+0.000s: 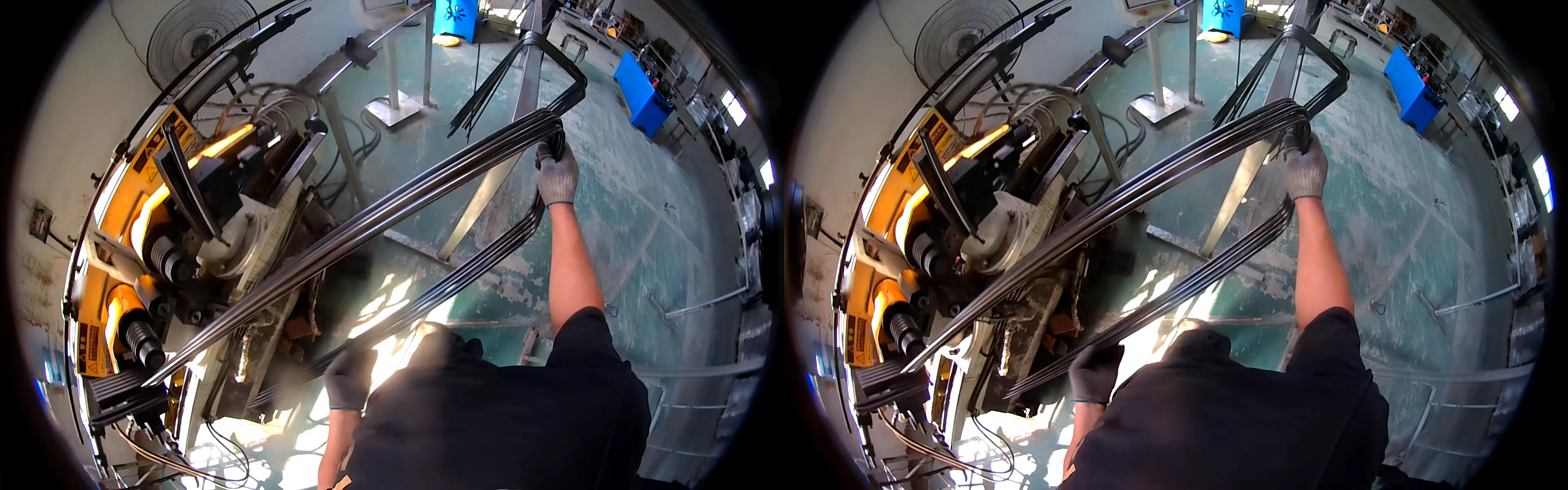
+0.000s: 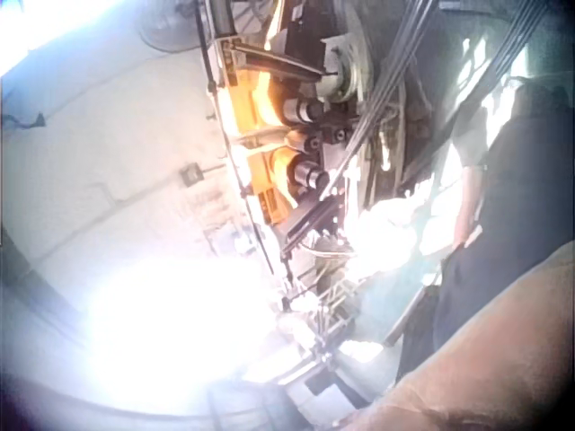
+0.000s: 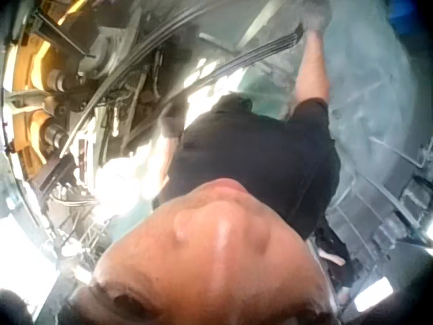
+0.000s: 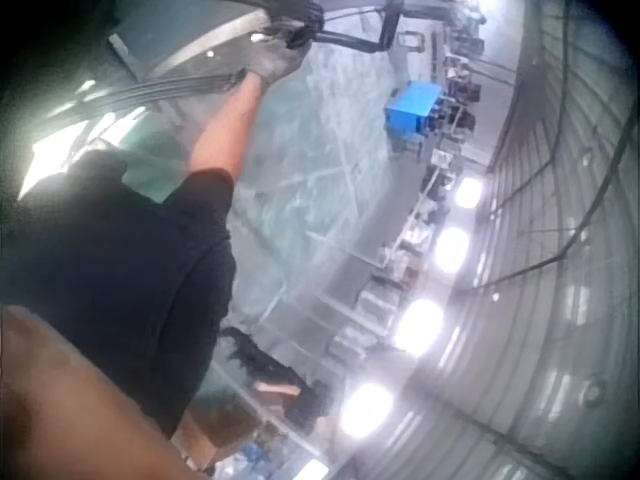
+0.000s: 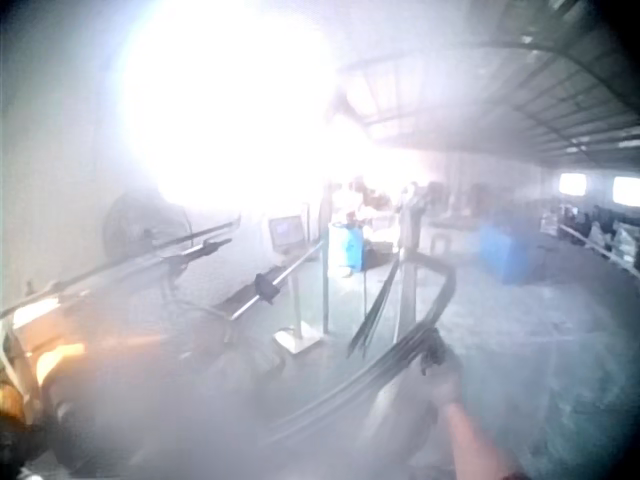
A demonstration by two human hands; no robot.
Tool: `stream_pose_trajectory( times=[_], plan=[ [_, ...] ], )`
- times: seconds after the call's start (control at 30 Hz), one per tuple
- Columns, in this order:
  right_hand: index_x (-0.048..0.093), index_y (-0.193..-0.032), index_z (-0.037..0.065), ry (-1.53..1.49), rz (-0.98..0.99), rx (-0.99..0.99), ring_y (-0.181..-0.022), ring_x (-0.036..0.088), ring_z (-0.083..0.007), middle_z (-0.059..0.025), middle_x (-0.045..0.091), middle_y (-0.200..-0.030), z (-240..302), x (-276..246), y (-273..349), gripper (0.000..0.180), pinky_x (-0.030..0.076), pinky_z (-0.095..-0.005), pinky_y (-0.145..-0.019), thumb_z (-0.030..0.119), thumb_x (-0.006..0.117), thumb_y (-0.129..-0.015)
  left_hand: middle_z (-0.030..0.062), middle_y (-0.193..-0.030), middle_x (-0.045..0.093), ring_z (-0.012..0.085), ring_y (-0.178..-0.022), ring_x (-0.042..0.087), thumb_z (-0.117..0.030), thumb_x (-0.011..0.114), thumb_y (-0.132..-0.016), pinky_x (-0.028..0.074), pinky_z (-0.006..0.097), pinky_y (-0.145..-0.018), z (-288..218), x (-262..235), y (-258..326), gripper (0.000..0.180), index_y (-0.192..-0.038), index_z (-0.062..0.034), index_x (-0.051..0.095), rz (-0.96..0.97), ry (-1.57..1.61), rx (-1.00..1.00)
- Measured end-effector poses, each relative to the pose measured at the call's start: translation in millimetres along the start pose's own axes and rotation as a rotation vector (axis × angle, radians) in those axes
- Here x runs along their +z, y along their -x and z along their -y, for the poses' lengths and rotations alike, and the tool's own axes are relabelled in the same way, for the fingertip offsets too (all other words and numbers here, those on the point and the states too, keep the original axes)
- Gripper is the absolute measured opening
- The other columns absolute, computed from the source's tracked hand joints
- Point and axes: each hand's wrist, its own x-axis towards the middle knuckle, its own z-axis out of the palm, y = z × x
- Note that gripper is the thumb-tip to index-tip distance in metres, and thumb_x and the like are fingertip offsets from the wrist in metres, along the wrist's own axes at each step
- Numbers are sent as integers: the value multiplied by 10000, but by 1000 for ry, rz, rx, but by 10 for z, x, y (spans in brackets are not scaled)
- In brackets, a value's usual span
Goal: The person repeatedly picks up bundles of long metal rods, feeds them into a yellow bending machine, and removes the bent rods. The process is continuous, with the person handling the rods by hand and placing them into the machine's rollers.
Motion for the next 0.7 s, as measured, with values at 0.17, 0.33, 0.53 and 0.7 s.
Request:
stream_pose_trajectory(
  times=[0.17,0.33,0.53,0.7],
  plan=[
    [645,-1165,75,243,35,-89,-967,652,-455,-233,699,-994,-599,442,-1094,285,512,-481,-829,287,607,-977,213,-1139,674,374,-982,659,-119,577,-918,527,511,-934,416,489,-607,336,-1214,39,587,-141,-115,-206],
    [615,-1245,49,197,324,-320,-1140,624,-401,-221,652,-1238,-741,1567,-1703,347,504,-471,-932,191,598,-929,125,-1048,675,211,-876,655,-50,626,-879,563,332,-794,-32,857,-737,283,-1148,37,630,-322,-334,127],
    [631,-1235,21,102,458,-724,-1128,637,-350,-210,670,-1202,13,2075,-479,386,505,-451,-954,199,633,-893,91,-929,685,150,-754,657,-78,683,-854,557,306,-672,261,718,-413,302,-1142,10,656,-586,-393,-2],
    [636,-1215,2,-137,812,-959,-1085,647,-334,-206,682,-1165,645,2248,1581,383,508,-430,-938,198,643,-886,85,-837,695,157,-660,672,-72,655,-814,556,299,-575,809,46,272,225,-1029,-8,679,-895,-223,79]
  ],
)
